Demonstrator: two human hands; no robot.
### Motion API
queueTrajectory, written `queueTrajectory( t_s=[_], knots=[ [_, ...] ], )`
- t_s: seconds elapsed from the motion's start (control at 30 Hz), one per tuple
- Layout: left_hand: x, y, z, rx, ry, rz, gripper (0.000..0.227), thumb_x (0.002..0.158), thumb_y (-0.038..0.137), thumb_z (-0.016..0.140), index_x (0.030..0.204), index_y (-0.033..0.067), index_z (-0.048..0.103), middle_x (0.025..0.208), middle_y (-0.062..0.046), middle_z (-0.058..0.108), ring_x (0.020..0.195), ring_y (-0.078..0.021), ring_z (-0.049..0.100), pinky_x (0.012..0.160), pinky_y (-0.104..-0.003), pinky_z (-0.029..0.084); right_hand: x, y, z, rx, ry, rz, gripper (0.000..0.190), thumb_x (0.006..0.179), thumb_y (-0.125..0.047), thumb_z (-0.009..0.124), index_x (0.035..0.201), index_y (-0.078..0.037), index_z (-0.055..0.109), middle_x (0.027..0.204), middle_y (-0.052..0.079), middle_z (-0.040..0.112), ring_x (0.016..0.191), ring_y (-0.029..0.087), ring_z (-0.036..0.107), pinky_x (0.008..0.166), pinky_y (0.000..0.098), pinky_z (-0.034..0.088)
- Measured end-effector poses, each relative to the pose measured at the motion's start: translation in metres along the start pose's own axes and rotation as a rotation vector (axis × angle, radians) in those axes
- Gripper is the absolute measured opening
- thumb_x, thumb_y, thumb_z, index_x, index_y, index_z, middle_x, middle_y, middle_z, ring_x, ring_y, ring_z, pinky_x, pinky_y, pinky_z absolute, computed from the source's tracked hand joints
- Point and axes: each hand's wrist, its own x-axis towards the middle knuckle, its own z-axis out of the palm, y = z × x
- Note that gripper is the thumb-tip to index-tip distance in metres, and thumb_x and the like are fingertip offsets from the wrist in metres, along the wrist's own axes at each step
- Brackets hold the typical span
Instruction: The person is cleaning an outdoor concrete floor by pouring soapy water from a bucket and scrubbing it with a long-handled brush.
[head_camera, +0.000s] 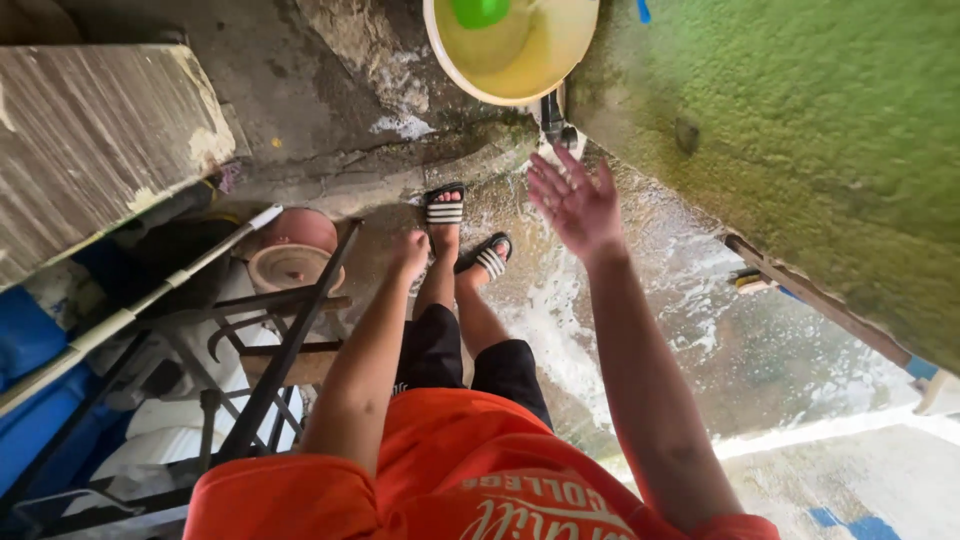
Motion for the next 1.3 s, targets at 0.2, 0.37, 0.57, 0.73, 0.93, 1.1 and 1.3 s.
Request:
queueTrajectory(
  t_s=[0.2,0.37,0.57,0.73,0.93,1.1,1.3],
  knots=[
    [-0.086,0.060,0.021,-0.398,-0.057,0.015,0.057,0.102,0.048,0.059,0.137,0.0030,0.061,0.119,-0.029,0.071,0.105,-0.0340,0.073,0.086,-0.039,0.063,-0.101,0.025,-0.027,0.244,-0.061,-0.025,0.070,0.099,-0.065,0.041,0.145,-0.014,0.058,0.142,0.021,0.063,0.123,0.038,0.066,0.104,0.0536,0.053],
    [-0.154,0.153,0.016,-0.467,-0.101,0.270,0.038,0.099,0.034,0.067,0.127,0.0083,0.069,0.107,-0.023,0.076,0.096,-0.0343,0.075,0.080,-0.043,0.062,-0.155,0.056,-0.126,-0.489,0.054,-0.108,0.050,0.103,-0.030,0.043,0.151,-0.016,0.049,0.142,0.017,0.062,0.121,0.034,0.067,0.100,0.0464,0.054],
    [-0.327,0.315,-0.053,-0.383,-0.657,0.601,0.036,0.108,0.027,0.055,0.139,0.0116,0.062,0.124,-0.022,0.072,0.116,-0.0298,0.070,0.101,-0.043,0.055,-0.261,0.083,-0.199,-0.857,0.334,-0.215,0.045,0.098,-0.031,0.064,0.141,-0.018,0.061,0.123,0.016,0.074,0.108,0.036,0.073,0.093,0.0496,0.057],
    [-0.383,0.369,-0.071,0.899,0.131,0.819,0.080,0.083,0.069,0.072,0.141,0.0147,0.061,0.140,-0.020,0.062,0.133,-0.0393,0.057,0.108,-0.057,0.046,-0.292,0.138,-0.298,-0.646,0.560,-0.316,0.051,0.095,-0.037,0.067,0.140,-0.013,0.062,0.118,0.021,0.075,0.102,0.037,0.075,0.084,0.0472,0.061],
    [-0.262,0.292,-0.024,1.131,0.160,0.767,0.063,0.094,0.061,0.058,0.149,0.0311,0.056,0.165,-0.010,0.037,0.149,-0.0388,0.039,0.117,-0.066,0.028,-0.325,0.212,-0.345,-0.296,0.734,-0.431,0.045,0.094,-0.033,0.067,0.135,-0.013,0.067,0.121,0.023,0.074,0.106,0.038,0.075,0.084,0.0465,0.062],
    [-0.286,0.265,0.034,1.491,-0.373,0.616,0.066,0.093,0.066,0.059,0.150,0.0330,0.054,0.155,-0.005,0.053,0.145,-0.0258,0.047,0.118,-0.050,0.038,-0.339,0.275,-0.365,-0.028,0.829,-0.415,0.044,0.092,-0.029,0.068,0.131,-0.008,0.070,0.118,0.027,0.073,0.101,0.038,0.074,0.079,0.0447,0.062],
    [-0.313,0.264,0.113,1.295,-0.495,0.695,0.056,0.098,0.045,0.063,0.146,0.0144,0.059,0.137,-0.023,0.065,0.133,-0.0364,0.058,0.112,-0.049,0.047,-0.299,0.379,-0.462,0.194,0.839,-0.315,0.044,0.088,-0.033,0.069,0.127,-0.012,0.070,0.104,0.017,0.077,0.079,0.029,0.076,0.064,0.0408,0.064]
  ],
)
